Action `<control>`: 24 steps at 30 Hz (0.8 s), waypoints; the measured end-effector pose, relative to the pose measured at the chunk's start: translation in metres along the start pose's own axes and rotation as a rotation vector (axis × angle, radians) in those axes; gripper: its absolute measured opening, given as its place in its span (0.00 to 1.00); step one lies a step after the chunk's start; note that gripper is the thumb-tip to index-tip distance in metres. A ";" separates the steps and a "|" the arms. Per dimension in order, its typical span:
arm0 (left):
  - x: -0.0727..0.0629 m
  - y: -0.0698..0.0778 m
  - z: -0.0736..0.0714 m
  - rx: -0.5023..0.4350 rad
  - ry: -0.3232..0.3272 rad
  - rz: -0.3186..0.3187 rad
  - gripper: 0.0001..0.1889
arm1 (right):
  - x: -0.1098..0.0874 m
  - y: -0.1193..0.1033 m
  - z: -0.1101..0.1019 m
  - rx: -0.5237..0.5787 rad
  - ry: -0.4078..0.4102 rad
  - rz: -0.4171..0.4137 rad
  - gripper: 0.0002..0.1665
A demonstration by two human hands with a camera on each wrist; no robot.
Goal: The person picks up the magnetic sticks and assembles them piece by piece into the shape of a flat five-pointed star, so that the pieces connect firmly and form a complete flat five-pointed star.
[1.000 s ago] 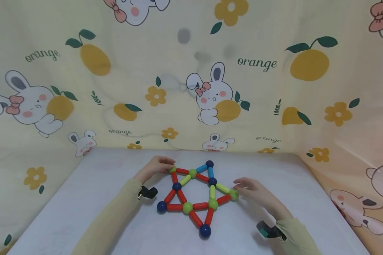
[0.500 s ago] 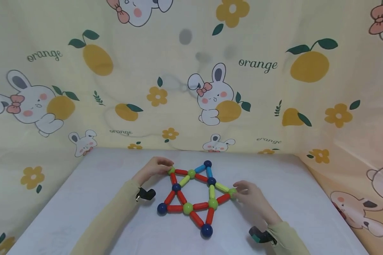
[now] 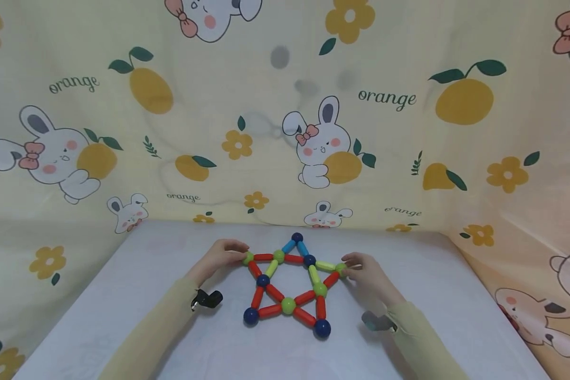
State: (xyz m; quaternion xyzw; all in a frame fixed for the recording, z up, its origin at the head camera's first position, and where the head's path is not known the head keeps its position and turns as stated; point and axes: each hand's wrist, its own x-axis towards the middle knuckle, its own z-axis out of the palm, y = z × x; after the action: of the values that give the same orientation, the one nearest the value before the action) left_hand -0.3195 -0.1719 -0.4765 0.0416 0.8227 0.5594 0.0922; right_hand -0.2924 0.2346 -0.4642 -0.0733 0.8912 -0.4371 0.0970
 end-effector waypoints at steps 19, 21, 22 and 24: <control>0.016 -0.005 0.000 -0.111 0.064 -0.012 0.18 | 0.036 0.010 -0.004 0.042 0.038 0.042 0.27; 0.015 -0.006 -0.002 -0.075 0.055 -0.011 0.19 | 0.033 0.008 -0.006 0.003 0.043 0.007 0.27; 0.014 -0.005 -0.005 -0.057 0.053 -0.012 0.19 | 0.031 0.007 -0.008 -0.018 0.048 -0.012 0.27; 0.011 -0.004 -0.011 -0.016 0.053 -0.001 0.19 | 0.026 0.005 -0.012 -0.072 0.074 -0.046 0.27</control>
State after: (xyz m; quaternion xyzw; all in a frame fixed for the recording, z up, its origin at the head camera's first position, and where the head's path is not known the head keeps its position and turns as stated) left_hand -0.3325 -0.1812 -0.4774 0.0254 0.8203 0.5670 0.0710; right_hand -0.3203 0.2414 -0.4640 -0.0810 0.9074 -0.4092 0.0510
